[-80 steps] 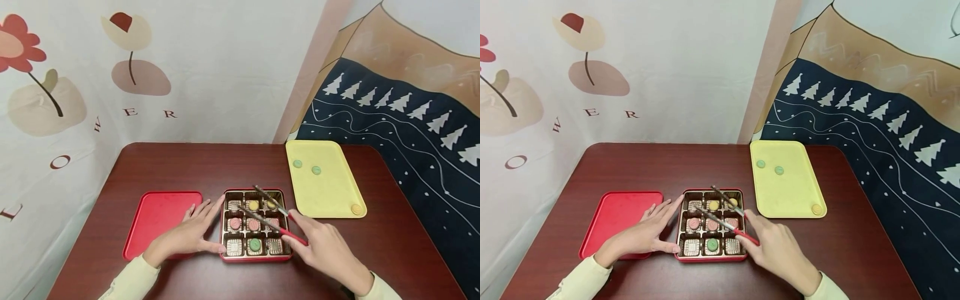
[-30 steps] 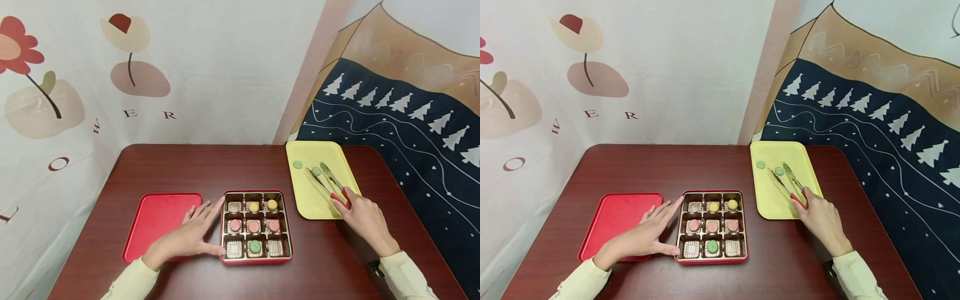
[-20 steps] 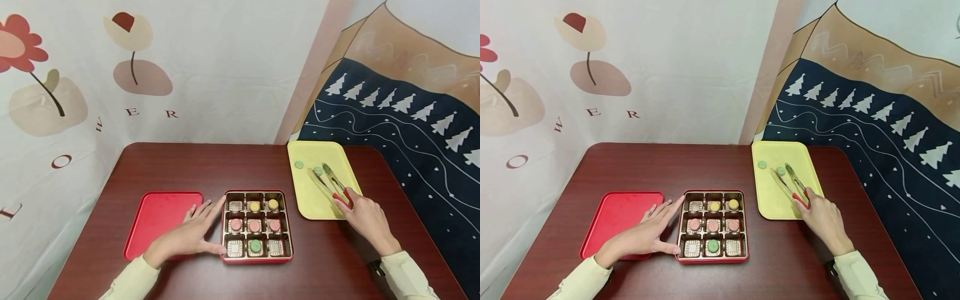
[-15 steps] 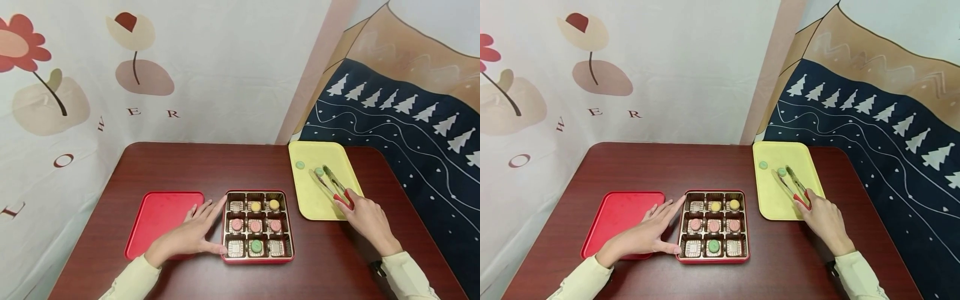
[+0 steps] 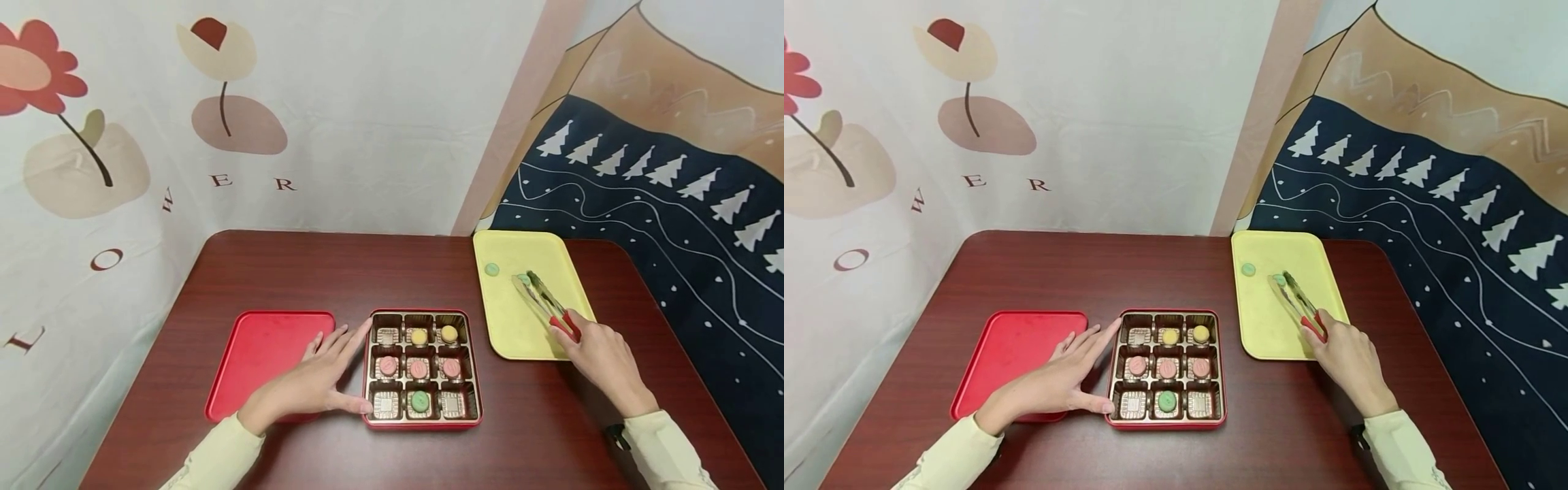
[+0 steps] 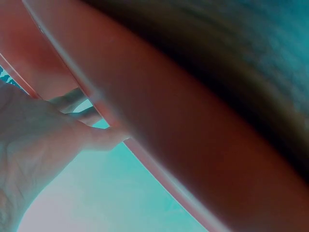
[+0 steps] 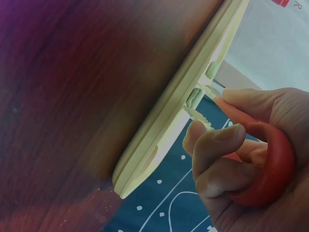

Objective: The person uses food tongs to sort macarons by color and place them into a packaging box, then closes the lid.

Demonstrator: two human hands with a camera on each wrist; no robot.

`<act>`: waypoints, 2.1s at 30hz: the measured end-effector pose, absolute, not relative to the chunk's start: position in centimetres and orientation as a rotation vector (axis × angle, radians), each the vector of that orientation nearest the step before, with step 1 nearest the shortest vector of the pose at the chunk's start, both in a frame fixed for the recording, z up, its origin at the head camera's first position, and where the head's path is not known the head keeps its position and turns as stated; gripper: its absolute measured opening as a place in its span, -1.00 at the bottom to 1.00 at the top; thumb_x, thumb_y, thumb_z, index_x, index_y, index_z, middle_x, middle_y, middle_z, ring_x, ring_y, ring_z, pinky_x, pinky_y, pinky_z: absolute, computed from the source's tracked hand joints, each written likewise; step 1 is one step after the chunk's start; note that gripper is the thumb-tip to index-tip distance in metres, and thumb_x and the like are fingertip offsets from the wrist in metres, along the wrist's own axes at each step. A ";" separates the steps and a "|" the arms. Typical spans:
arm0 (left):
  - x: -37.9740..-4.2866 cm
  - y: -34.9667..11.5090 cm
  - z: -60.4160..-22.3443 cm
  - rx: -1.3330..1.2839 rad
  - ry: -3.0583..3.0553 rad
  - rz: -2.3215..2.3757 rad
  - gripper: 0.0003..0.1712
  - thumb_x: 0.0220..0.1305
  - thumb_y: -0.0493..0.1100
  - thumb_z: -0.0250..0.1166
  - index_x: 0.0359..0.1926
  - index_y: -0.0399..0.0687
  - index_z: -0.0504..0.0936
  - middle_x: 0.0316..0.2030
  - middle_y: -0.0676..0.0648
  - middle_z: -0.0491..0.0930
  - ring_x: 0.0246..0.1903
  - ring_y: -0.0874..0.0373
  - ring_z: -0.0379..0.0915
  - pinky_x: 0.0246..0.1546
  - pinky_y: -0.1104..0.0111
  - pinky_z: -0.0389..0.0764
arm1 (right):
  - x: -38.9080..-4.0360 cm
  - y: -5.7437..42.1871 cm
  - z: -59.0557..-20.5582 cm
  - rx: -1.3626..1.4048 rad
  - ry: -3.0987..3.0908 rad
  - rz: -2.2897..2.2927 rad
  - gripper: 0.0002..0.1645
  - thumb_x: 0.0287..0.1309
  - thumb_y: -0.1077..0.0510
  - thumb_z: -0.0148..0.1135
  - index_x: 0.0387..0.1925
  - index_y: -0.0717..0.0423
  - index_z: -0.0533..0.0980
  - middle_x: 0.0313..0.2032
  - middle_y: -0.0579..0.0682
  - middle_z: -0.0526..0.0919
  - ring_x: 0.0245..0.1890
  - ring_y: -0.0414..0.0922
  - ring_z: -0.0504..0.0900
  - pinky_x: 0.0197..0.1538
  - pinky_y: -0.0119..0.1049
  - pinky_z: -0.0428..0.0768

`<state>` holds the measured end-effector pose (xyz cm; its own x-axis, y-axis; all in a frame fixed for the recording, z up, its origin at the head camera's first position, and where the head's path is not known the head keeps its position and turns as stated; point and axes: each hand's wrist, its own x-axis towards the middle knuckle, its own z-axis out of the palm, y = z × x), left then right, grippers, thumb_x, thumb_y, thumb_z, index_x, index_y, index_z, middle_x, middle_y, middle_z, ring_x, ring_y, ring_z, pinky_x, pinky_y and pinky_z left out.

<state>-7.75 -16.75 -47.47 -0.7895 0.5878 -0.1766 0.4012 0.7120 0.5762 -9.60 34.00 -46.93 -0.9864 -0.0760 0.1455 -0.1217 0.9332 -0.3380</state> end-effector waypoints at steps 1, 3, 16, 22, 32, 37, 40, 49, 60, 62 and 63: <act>-7.8 -16.7 -47.5 0.773 2.572 0.746 0.57 0.15 0.56 0.50 0.81 0.21 -0.33 0.67 -0.29 0.12 0.65 -0.40 -0.13 0.51 -0.48 -0.21 | -9.6 34.0 -47.0 0.149 -2.960 0.534 -0.35 0.34 0.08 0.52 0.24 0.51 0.59 -0.49 0.29 0.65 -0.55 0.17 0.56 -0.44 0.22 0.57; -7.8 -16.7 -47.5 0.775 2.574 0.742 0.57 0.15 0.57 0.49 0.81 0.21 -0.33 0.66 -0.29 0.13 0.65 -0.40 -0.13 0.51 -0.48 -0.20 | -9.5 34.0 -47.0 0.147 -2.954 0.536 -0.37 0.34 0.09 0.52 0.23 0.49 0.59 -0.50 0.28 0.65 -0.55 0.18 0.57 -0.44 0.23 0.56; -7.9 -16.8 -47.6 0.781 2.576 0.736 0.57 0.15 0.57 0.49 0.81 0.16 -0.32 0.66 -0.32 0.12 0.65 -0.40 -0.13 0.52 -0.46 -0.21 | -9.2 34.3 -47.5 0.158 -2.897 0.519 -0.45 0.33 0.17 0.52 0.22 0.44 0.63 -0.40 0.44 0.68 -0.60 0.19 0.55 -0.56 0.17 0.51; -7.9 -16.7 -47.6 0.771 2.575 0.740 0.58 0.14 0.58 0.49 0.81 0.17 -0.32 0.66 -0.30 0.13 0.65 -0.39 -0.13 0.52 -0.47 -0.20 | -9.1 34.4 -47.6 0.162 -2.882 0.524 -0.45 0.32 0.19 0.53 0.22 0.43 0.64 -0.34 0.48 0.69 -0.62 0.13 0.50 -0.59 0.09 0.47; -7.8 -16.8 -47.7 0.774 2.576 0.737 0.58 0.14 0.59 0.48 0.81 0.21 -0.34 0.67 -0.31 0.11 0.65 -0.39 -0.13 0.53 -0.46 -0.21 | -9.2 34.5 -47.7 0.159 -2.888 0.532 -0.44 0.31 0.20 0.55 0.22 0.44 0.64 -0.46 0.37 0.68 -0.62 0.09 0.47 -0.58 0.00 0.43; -7.8 -16.8 -47.6 0.777 2.576 0.734 0.58 0.15 0.57 0.49 0.80 0.22 -0.35 0.66 -0.32 0.12 0.65 -0.40 -0.13 0.52 -0.46 -0.21 | -9.2 34.7 -47.7 0.151 -2.886 0.545 -0.43 0.31 0.18 0.55 0.22 0.46 0.64 -0.52 0.31 0.65 -0.62 0.08 0.46 -0.57 -0.04 0.40; -7.8 -16.8 -47.5 0.775 2.574 0.735 0.57 0.15 0.56 0.50 0.80 0.21 -0.35 0.66 -0.33 0.12 0.65 -0.40 -0.14 0.53 -0.46 -0.22 | -9.1 34.6 -47.7 0.153 -2.877 0.547 -0.43 0.31 0.18 0.55 0.22 0.45 0.65 -0.56 0.26 0.63 -0.62 0.07 0.45 -0.56 -0.05 0.39; -7.8 -16.8 -47.3 0.765 2.565 0.741 0.58 0.15 0.57 0.49 0.81 0.20 -0.35 0.67 -0.31 0.10 0.65 -0.40 -0.15 0.54 -0.44 -0.24 | -9.0 34.1 -47.1 0.199 -2.819 0.533 -0.48 0.29 0.16 0.57 0.19 0.37 0.69 -0.69 0.04 0.50 -0.63 0.08 0.46 -0.57 0.01 0.40; -7.8 -16.7 -47.1 0.776 2.572 0.741 0.58 0.15 0.54 0.52 0.81 0.18 -0.33 0.66 -0.33 0.12 0.65 -0.41 -0.13 0.53 -0.45 -0.22 | -8.6 33.1 -46.2 0.252 -2.775 0.563 -0.49 0.28 0.14 0.59 0.19 0.27 0.71 -0.65 0.01 0.58 -0.64 0.09 0.52 -0.58 0.05 0.43; -7.8 -16.7 -47.2 0.772 2.570 0.742 0.58 0.15 0.54 0.52 0.81 0.18 -0.33 0.66 -0.33 0.12 0.65 -0.41 -0.13 0.53 -0.45 -0.22 | -8.4 32.7 -46.0 0.257 -2.770 0.576 -0.48 0.27 0.14 0.59 0.20 0.27 0.72 -0.54 0.13 0.69 -0.61 0.12 0.56 -0.56 0.08 0.46; -7.8 -16.7 -47.2 0.770 2.570 0.743 0.58 0.15 0.54 0.52 0.81 0.18 -0.33 0.66 -0.33 0.13 0.65 -0.41 -0.13 0.53 -0.45 -0.21 | -8.3 32.5 -45.9 0.260 -2.767 0.581 -0.47 0.27 0.14 0.60 0.21 0.27 0.72 -0.48 0.19 0.73 -0.60 0.15 0.59 -0.55 0.10 0.47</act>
<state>-7.80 -16.74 -47.24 -0.7884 0.5881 -0.1804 0.4013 0.7139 0.5739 -8.29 32.51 -45.85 -0.9382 -0.1133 0.3269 -0.2352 0.9019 -0.3623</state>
